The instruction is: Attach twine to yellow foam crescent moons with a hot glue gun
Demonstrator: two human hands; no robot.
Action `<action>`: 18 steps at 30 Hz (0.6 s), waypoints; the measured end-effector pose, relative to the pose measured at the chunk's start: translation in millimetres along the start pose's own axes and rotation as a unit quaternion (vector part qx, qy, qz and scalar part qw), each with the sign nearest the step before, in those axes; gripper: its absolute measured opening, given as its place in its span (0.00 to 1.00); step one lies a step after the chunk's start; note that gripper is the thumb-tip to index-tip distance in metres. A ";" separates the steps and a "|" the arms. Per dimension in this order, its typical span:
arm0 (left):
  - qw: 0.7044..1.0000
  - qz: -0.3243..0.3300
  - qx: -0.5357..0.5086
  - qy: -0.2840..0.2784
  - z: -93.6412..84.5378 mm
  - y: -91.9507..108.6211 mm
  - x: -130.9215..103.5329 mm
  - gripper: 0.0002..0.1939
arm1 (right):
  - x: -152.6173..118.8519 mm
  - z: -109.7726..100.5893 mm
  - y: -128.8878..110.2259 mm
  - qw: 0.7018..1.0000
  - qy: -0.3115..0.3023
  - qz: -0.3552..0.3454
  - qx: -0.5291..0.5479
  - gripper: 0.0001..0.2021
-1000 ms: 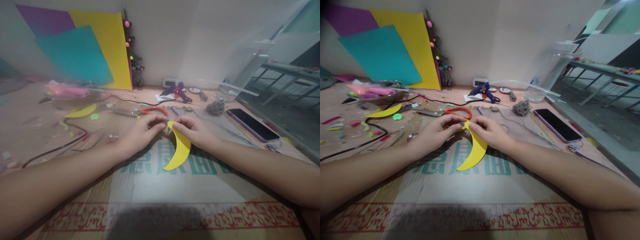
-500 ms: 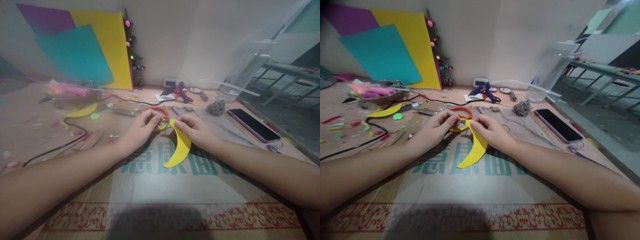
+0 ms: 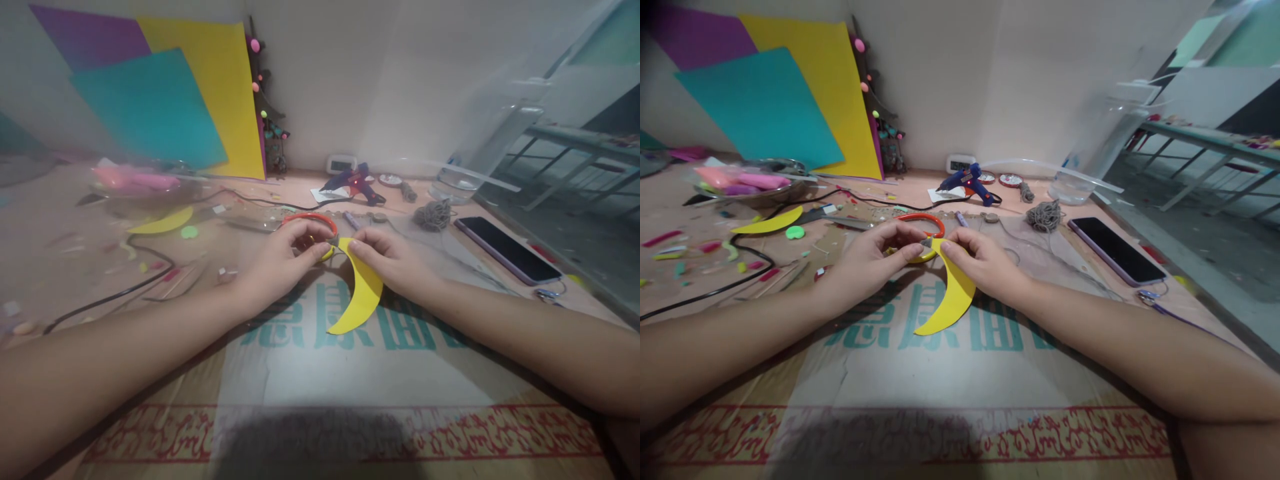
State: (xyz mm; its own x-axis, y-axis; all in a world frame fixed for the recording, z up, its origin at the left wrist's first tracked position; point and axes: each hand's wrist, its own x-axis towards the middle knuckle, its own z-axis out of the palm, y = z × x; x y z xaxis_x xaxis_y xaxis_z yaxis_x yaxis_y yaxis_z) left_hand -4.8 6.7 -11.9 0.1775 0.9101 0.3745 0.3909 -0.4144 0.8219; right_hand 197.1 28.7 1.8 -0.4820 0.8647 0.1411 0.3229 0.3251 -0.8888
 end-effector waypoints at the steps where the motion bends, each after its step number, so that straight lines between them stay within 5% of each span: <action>1: 1.000 0.001 0.004 0.002 -0.1 0.7 0.1 0.09 | 0.0 0.0 -0.3 1.000 -0.003 0.002 0.000 0.14; 18: 0.999 0.026 0.038 0.001 -1.3 7.8 -1.9 0.08 | 0.0 -0.1 -0.3 1.000 -0.014 -0.003 0.003 0.15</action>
State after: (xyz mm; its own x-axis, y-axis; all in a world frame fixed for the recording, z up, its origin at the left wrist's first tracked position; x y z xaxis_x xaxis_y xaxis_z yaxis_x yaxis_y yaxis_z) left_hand -3.2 1.7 -5.6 0.1978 0.8870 0.4173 0.4480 -0.4605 0.7663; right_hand 197.1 28.7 2.1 -0.5057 0.8522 0.1343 0.3155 0.3276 -0.8906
